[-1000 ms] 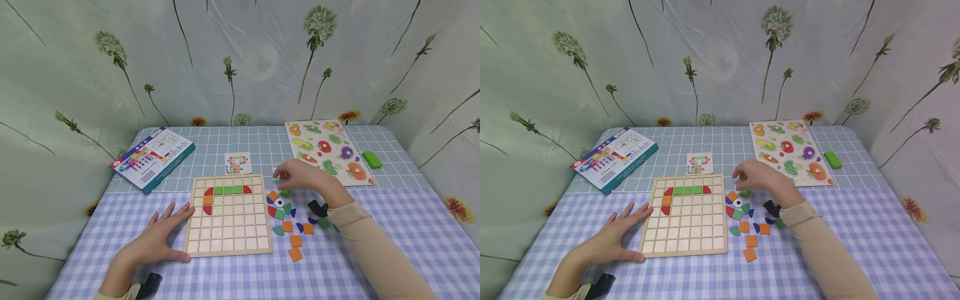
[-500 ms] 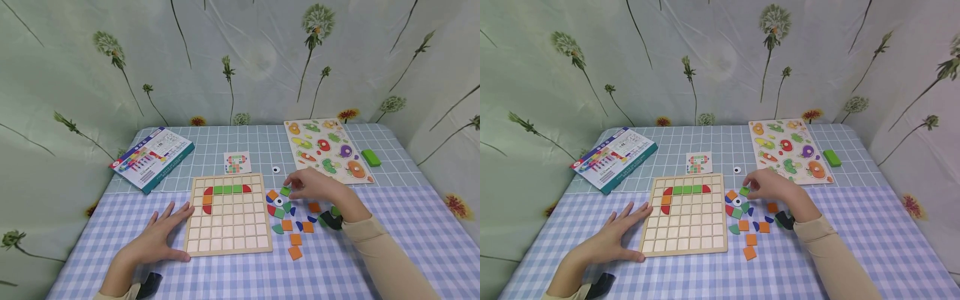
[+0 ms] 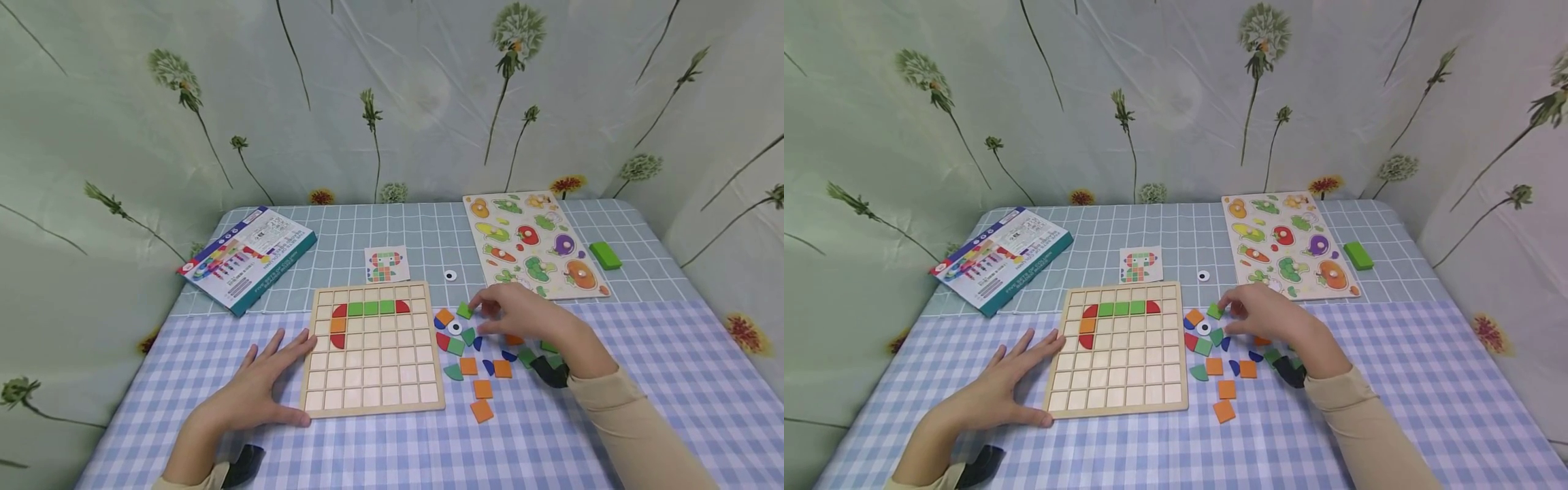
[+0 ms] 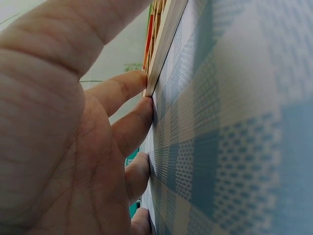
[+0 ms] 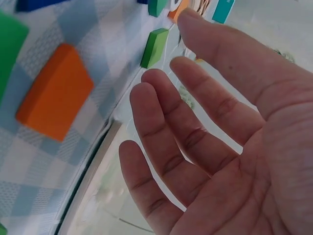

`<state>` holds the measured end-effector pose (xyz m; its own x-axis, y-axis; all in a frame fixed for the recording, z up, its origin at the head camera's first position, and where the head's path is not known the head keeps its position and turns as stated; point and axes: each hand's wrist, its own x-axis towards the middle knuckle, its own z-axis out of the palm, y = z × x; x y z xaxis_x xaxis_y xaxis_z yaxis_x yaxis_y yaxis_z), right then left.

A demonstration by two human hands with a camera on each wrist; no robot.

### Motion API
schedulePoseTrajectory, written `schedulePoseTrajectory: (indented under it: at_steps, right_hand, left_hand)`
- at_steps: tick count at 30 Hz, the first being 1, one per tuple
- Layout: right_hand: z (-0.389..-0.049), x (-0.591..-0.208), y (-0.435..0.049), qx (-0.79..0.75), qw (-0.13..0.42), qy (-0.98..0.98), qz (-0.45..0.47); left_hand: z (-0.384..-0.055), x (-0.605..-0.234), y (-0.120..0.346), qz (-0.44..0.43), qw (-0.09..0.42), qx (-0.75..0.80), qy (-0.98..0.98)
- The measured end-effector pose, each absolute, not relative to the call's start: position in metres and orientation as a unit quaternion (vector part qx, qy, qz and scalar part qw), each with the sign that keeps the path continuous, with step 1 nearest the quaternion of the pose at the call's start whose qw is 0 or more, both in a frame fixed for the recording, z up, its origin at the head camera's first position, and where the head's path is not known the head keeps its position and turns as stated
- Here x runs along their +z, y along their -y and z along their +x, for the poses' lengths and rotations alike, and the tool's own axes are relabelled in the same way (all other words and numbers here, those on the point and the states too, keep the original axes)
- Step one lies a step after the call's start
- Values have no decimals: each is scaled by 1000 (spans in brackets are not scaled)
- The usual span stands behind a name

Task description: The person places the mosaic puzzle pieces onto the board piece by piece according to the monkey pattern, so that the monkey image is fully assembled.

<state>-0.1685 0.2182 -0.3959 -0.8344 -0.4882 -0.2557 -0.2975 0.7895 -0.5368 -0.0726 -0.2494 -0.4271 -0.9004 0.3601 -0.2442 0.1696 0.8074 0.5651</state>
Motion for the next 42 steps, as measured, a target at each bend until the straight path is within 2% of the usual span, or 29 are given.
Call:
schedulePoseTrajectory:
  at_steps: [8, 29, 42]
  right_hand:
    - [-174, -402, -220, -241, 178, -932, -204]
    - [-188, -403, -187, -187, 150, -946, -220]
    - [-191, -386, -144, -228, 111, -915, -313]
  left_hand:
    - [-73, -426, 249, 138, 179, 270, -936]
    - [-72, -425, 250, 145, 171, 273, -935]
    - [-72, -427, 250, 144, 173, 274, -935]
